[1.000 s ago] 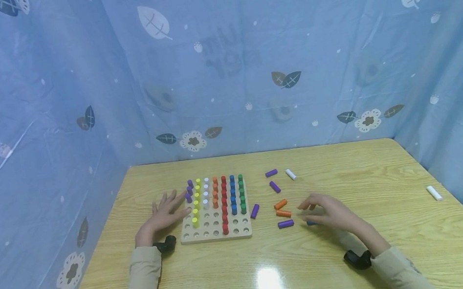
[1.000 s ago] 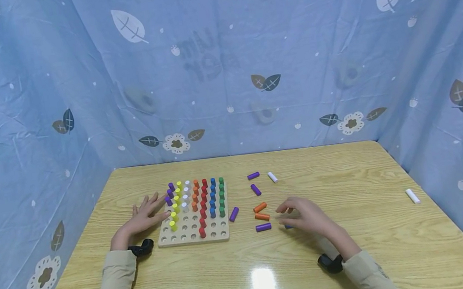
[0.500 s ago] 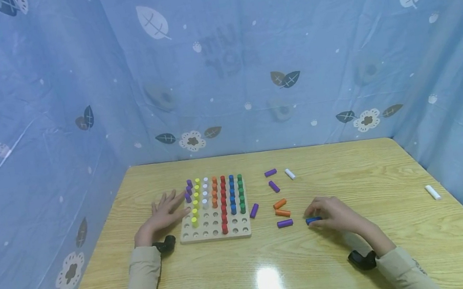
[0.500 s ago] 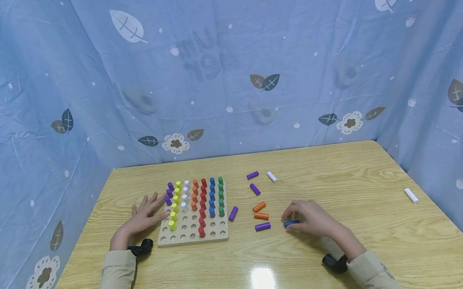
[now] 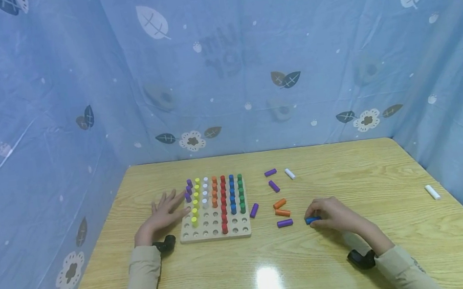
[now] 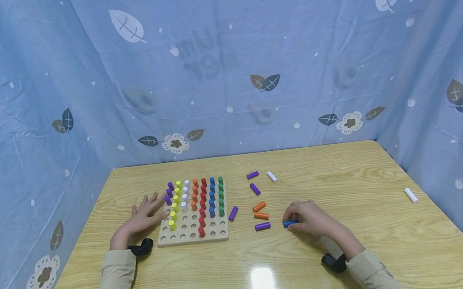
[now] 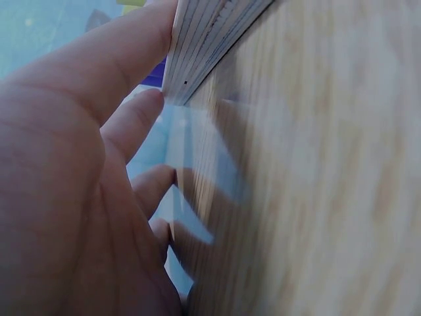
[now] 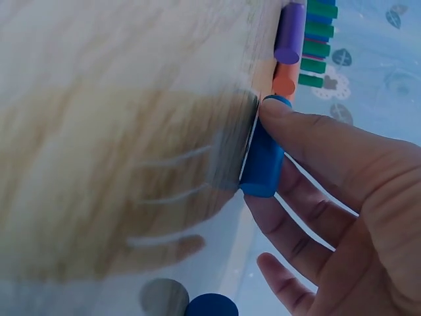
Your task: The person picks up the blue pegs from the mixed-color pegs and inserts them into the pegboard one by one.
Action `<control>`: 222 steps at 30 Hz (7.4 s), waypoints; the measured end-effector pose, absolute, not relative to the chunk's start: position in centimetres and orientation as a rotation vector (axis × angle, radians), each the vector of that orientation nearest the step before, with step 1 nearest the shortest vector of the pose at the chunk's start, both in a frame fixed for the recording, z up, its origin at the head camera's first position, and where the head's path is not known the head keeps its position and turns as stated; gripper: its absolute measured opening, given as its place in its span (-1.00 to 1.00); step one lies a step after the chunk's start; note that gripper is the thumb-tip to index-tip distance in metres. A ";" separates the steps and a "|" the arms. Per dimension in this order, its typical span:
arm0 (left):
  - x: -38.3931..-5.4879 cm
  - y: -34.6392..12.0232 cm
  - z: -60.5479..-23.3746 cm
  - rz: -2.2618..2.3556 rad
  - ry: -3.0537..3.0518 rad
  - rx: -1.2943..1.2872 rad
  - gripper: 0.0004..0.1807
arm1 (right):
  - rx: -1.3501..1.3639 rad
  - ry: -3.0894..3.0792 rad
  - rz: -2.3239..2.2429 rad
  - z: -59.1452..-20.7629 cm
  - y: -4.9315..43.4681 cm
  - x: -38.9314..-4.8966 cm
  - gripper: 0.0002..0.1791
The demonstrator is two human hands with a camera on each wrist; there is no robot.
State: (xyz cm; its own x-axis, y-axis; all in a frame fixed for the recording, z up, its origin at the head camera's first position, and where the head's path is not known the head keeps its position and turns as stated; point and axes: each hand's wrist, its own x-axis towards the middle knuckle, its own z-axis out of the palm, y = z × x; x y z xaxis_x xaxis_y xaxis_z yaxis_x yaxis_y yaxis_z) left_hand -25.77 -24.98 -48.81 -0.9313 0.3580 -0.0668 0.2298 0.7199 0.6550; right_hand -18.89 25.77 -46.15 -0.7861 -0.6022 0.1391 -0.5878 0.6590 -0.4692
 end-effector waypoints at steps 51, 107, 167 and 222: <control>-25.8 -25.0 -48.9 0.983 2.740 0.440 -0.22 | -1.079 2.762 -1.120 -42.3 18.3 -21.9 -0.69; -25.8 -25.1 -48.9 1.018 2.721 0.463 -0.23 | -1.135 2.656 -1.296 -44.0 10.1 -23.0 -0.78; -26.1 -25.2 -48.8 1.007 2.733 0.521 -0.25 | -1.008 2.683 -1.102 -45.4 8.0 -22.1 -0.84; -25.8 -25.4 -49.1 1.030 2.722 0.481 -0.23 | -0.977 2.801 -1.142 -44.3 13.2 -20.8 -0.83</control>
State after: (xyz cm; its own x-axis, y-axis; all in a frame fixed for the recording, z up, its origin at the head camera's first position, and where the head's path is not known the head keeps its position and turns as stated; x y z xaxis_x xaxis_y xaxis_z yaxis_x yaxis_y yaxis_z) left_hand -25.82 -25.35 -49.08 -0.9290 0.3646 -0.0634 0.2313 0.7057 0.6696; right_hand -20.75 13.17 -44.28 -0.8106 -0.5279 0.2534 -0.5547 0.5534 -0.6214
